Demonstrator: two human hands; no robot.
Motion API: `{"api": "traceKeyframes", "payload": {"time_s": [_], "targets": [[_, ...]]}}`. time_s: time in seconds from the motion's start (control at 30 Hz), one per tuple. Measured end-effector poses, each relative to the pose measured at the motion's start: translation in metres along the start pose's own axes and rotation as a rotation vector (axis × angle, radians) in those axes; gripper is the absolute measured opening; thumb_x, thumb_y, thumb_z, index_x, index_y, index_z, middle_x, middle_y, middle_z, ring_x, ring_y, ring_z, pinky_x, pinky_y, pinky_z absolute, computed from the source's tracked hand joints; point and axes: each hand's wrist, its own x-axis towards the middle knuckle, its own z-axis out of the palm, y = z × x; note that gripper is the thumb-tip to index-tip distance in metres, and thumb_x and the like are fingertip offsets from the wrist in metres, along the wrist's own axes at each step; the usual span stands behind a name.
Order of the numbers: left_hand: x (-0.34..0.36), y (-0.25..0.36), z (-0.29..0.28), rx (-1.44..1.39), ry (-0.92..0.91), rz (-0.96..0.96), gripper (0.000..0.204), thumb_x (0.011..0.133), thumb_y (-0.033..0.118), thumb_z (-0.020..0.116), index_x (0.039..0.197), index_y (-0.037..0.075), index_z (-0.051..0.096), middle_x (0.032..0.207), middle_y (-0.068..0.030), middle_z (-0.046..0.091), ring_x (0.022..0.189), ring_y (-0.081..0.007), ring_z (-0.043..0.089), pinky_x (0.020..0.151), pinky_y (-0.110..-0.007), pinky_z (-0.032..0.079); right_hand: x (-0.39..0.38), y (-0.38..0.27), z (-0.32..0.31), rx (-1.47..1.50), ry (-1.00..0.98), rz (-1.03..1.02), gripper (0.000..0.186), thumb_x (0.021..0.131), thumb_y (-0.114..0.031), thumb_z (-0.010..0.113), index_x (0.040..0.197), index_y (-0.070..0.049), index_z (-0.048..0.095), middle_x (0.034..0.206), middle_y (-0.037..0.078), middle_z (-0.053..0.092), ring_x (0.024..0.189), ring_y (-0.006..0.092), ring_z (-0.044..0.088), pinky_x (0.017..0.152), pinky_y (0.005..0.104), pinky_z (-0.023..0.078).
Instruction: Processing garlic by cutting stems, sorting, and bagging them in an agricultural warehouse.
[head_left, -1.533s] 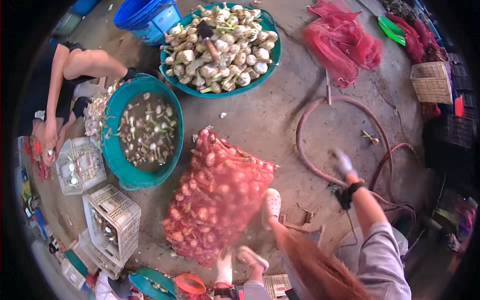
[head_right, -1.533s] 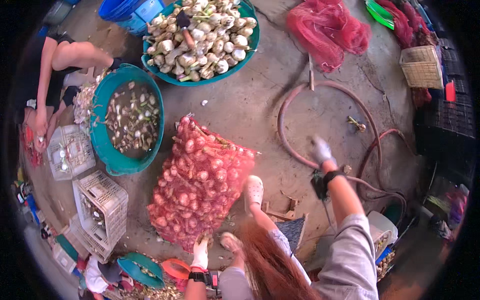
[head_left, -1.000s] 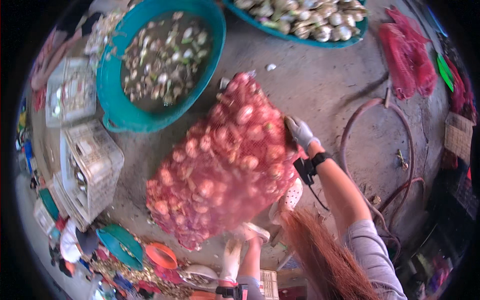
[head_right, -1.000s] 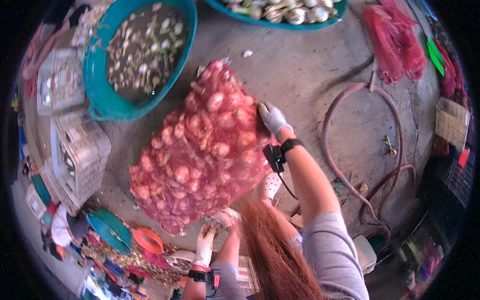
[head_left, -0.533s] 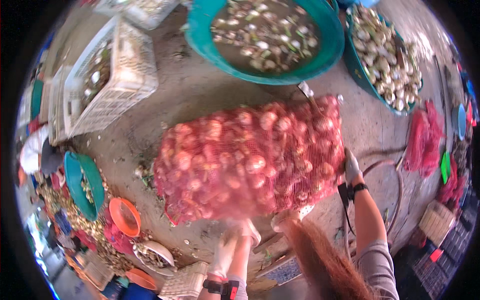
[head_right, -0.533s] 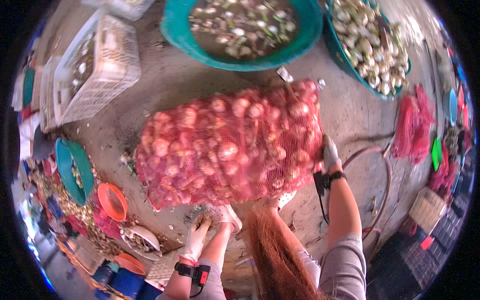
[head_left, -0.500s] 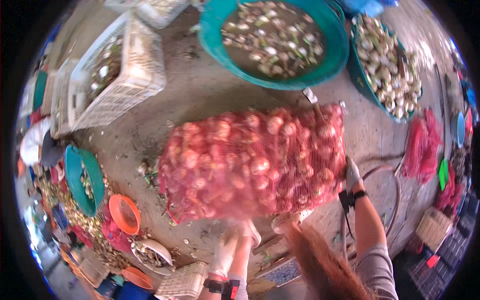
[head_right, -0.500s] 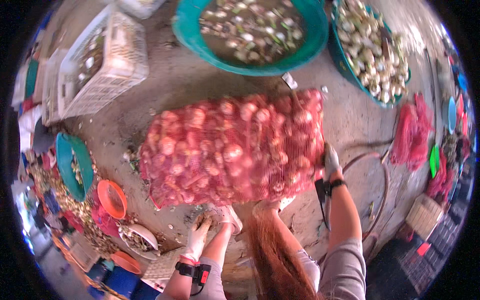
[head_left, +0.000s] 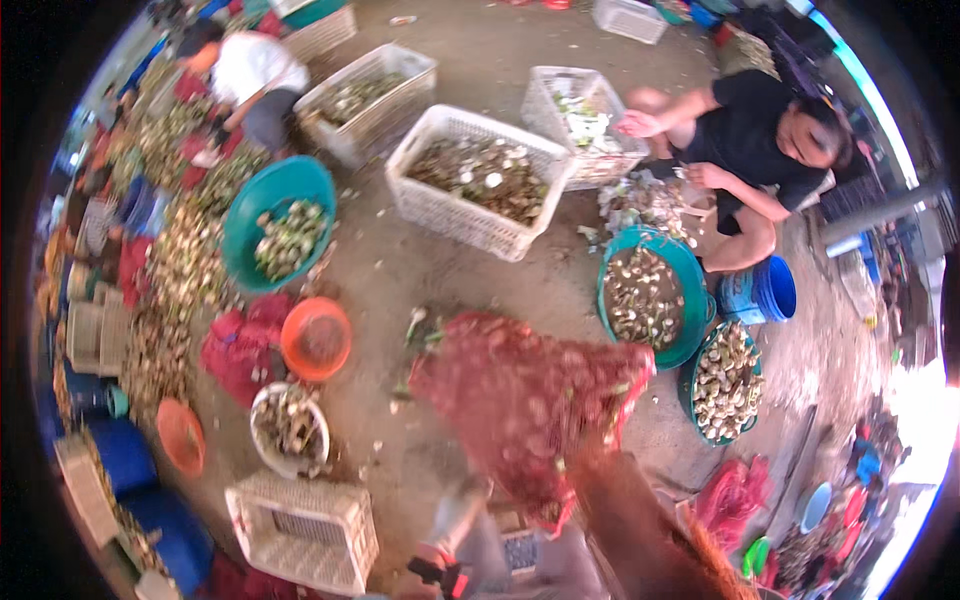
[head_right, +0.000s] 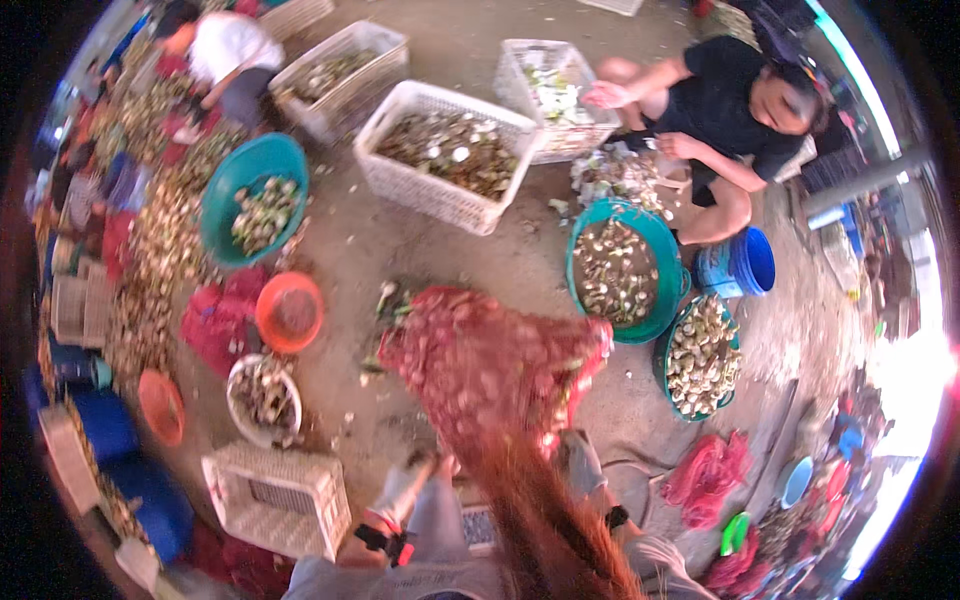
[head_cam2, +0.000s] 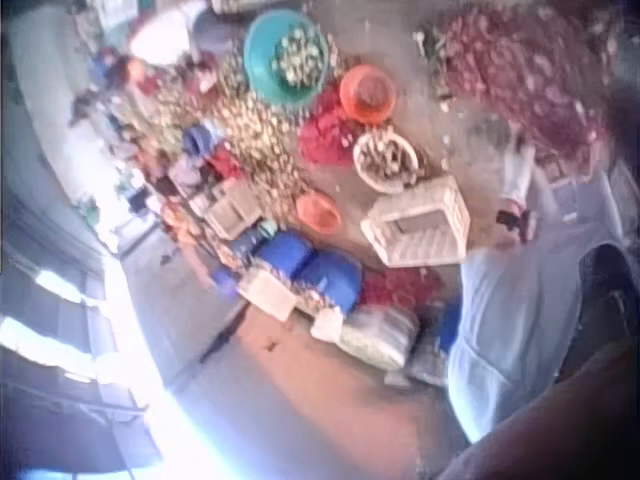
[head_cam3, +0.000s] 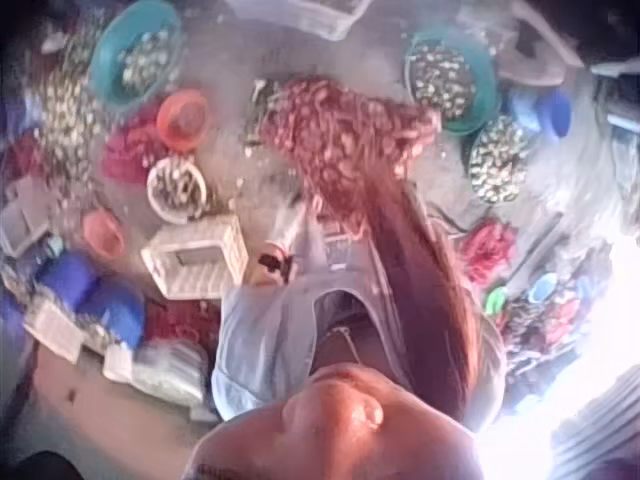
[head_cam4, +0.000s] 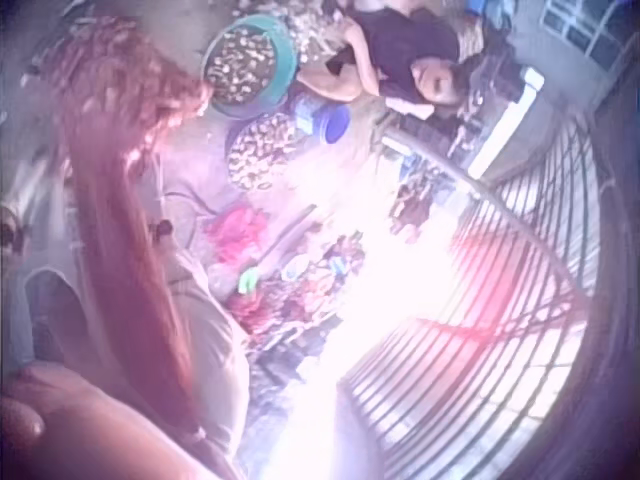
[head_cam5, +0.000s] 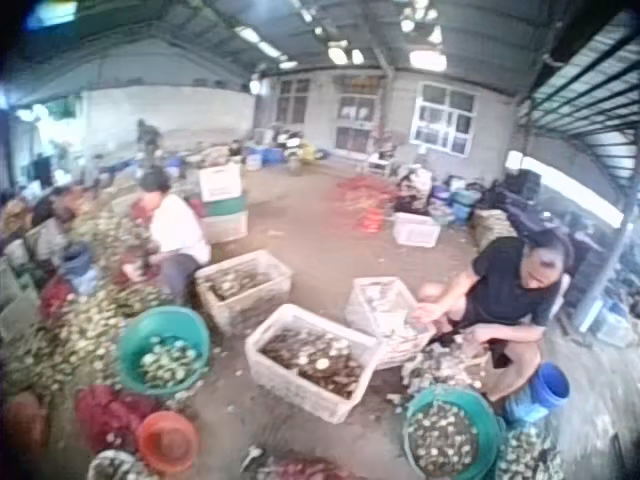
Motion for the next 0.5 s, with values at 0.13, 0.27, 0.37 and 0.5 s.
{"api": "traceKeyframes", "payload": {"time_s": [0.13,0.27,0.37,0.5], "targets": [[-0.020,0.046,-0.048,-0.423,0.289,0.092,0.031,0.085,0.002,0.057,0.115,0.001,0.057,0.099,-0.0022,0.061,0.082,-0.0092,0.054,0.074,-0.024,0.045,-0.028,-0.036,0.117,-0.032,-0.355,-0.081,0.008,0.091,-0.022,0.055,0.087,-0.015,0.056,0.059,-0.004,0.048,0.051,0.0101,0.048,0.045,0.0275,0.040],[-0.012,0.048,-0.036,-0.042,0.356,0.208,0.056,0.082,0.005,0.061,0.134,0.001,0.040,0.107,-0.0067,0.059,0.093,-0.0156,0.057,0.081,-0.028,0.047,0.056,-0.009,0.230,-0.043,-0.173,0.249,0.010,0.093,-0.022,0.051,0.087,-0.014,0.053,0.057,0.000,0.043,0.052,0.0135,0.045,0.046,0.0293,0.039],[0.009,0.040,-0.009,0.111,0.466,0.220,0.066,0.080,0.007,0.064,0.138,0.002,0.034,0.115,-0.0113,0.054,0.100,-0.0211,0.055,0.086,-0.031,0.046,0.123,0.027,0.297,-0.151,-0.693,0.043,0.014,0.092,-0.021,0.053,0.079,-0.015,0.049,0.055,0.001,0.039,0.050,0.0148,0.042,0.045,0.0308,0.035],[0.056,0.044,0.007,0.150,0.805,0.336,0.074,0.076,0.012,0.069,0.139,0.002,0.032,0.120,-0.0144,0.049,0.105,-0.0239,0.051,0.089,-0.036,0.044,0.175,0.036,0.336,-0.039,-0.497,0.172,0.017,0.091,-0.018,0.054,0.076,-0.015,0.045,0.056,0.000,0.038,0.052,0.0142,0.042,0.049,0.0294,0.036]]}}
